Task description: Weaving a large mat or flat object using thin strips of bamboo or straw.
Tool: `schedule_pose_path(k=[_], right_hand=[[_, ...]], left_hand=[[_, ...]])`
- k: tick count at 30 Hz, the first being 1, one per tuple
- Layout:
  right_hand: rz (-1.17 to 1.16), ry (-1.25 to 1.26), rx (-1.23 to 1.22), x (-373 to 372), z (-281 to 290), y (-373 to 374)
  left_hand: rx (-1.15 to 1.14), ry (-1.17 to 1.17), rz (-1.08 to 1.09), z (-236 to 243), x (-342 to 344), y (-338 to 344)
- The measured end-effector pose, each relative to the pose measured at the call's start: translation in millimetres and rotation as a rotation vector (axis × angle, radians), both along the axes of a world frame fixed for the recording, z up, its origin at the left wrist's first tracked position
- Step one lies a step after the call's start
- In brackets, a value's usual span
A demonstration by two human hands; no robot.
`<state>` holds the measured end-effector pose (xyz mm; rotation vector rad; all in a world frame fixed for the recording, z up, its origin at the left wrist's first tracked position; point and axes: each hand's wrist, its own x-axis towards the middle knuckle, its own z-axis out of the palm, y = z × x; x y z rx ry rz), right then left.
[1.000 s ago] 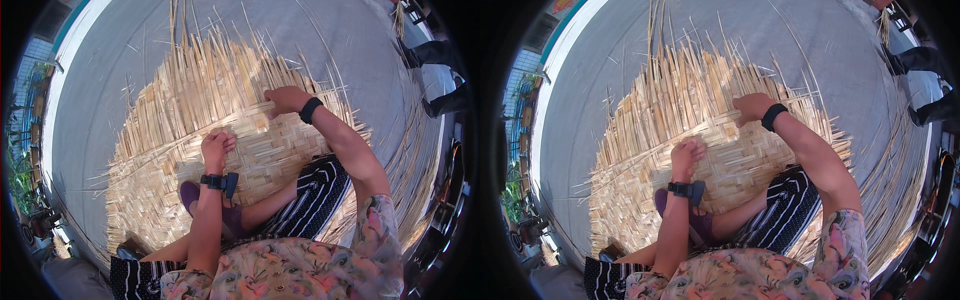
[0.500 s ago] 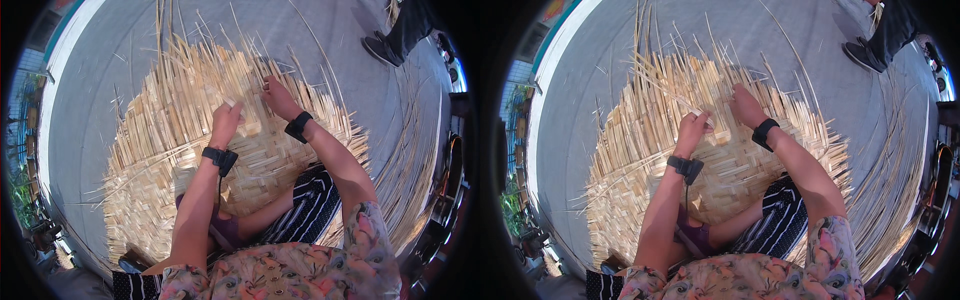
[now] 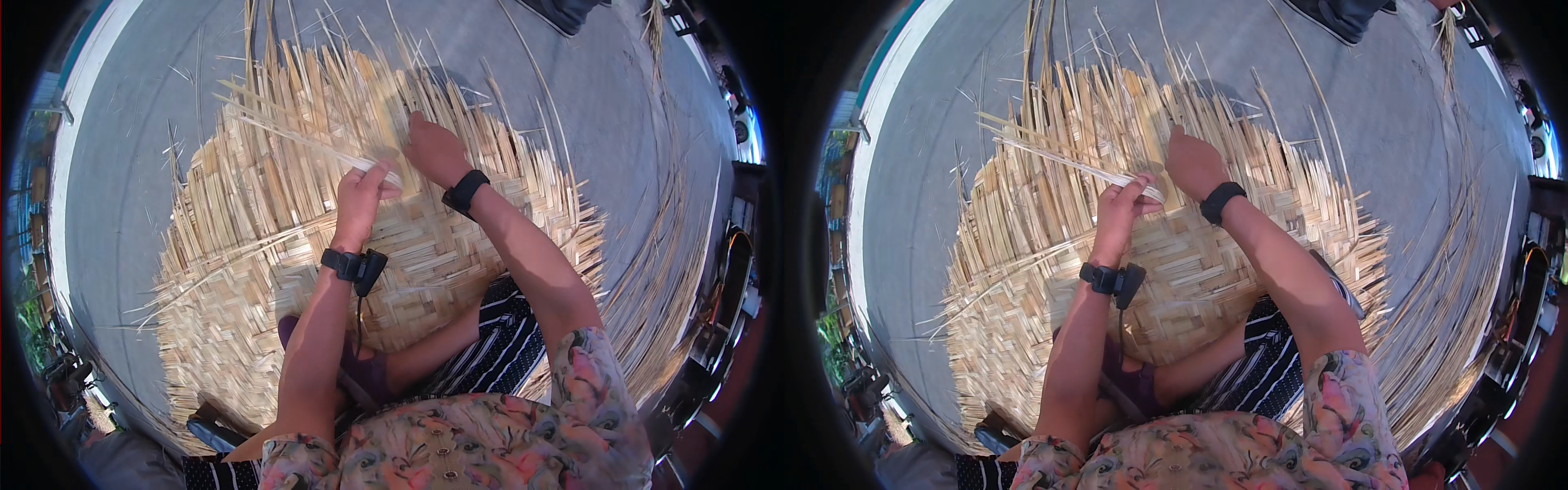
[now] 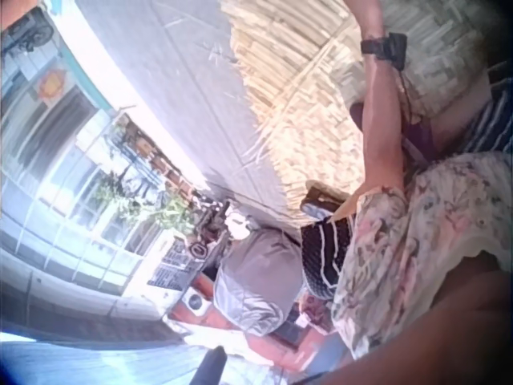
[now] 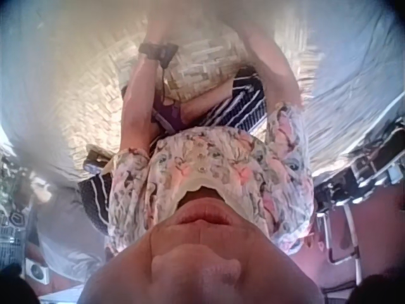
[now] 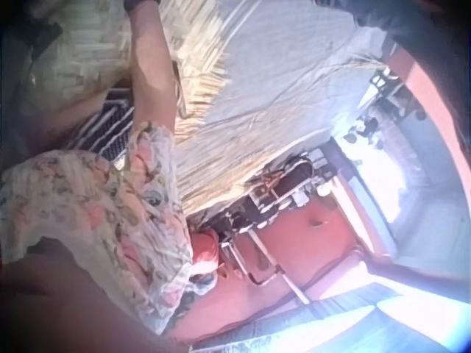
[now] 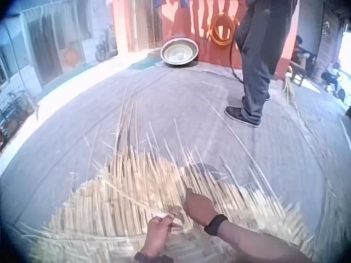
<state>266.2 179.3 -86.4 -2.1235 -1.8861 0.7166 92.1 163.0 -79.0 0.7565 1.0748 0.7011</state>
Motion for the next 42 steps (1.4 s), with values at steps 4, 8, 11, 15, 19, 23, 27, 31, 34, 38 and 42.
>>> schedule_pose_path(k=[4,8,11,15,19,23,27,31,34,38,42], right_hand=[[-0.043,-0.007,0.046,-7,-3,7],[-0.169,0.275,-0.032,6,0,6],[-0.119,0.650,-0.105,21,8,-7],[-0.029,0.465,0.011,21,31,-38],[0.148,0.298,0.277,1,51,-66],[0.054,0.363,0.173,10,45,-59],[0.204,-0.227,0.240,56,27,-47],[0.485,-0.300,0.203,90,23,-40],[0.490,-0.125,0.064,92,31,-34],[0.434,-0.032,-0.016,66,32,-35],[0.308,-0.099,0.042,55,24,-46]], left_hand=[[-0.003,0.019,-0.015,-2,-2,0],[0.003,-0.007,-0.015,0,-4,0],[0.010,0.033,-0.013,0,0,2],[0.020,0.198,-0.098,-5,15,10],[0.230,0.328,-0.364,-11,24,15],[0.293,0.270,-0.462,-9,15,5],[0.245,0.248,0.074,-4,-12,-27],[1.025,0.692,-0.012,-11,-28,-49],[0.973,0.652,-0.080,-21,-23,-56],[1.008,0.670,-0.003,-29,-12,-59],[1.069,0.629,-0.070,-35,-5,-57]])
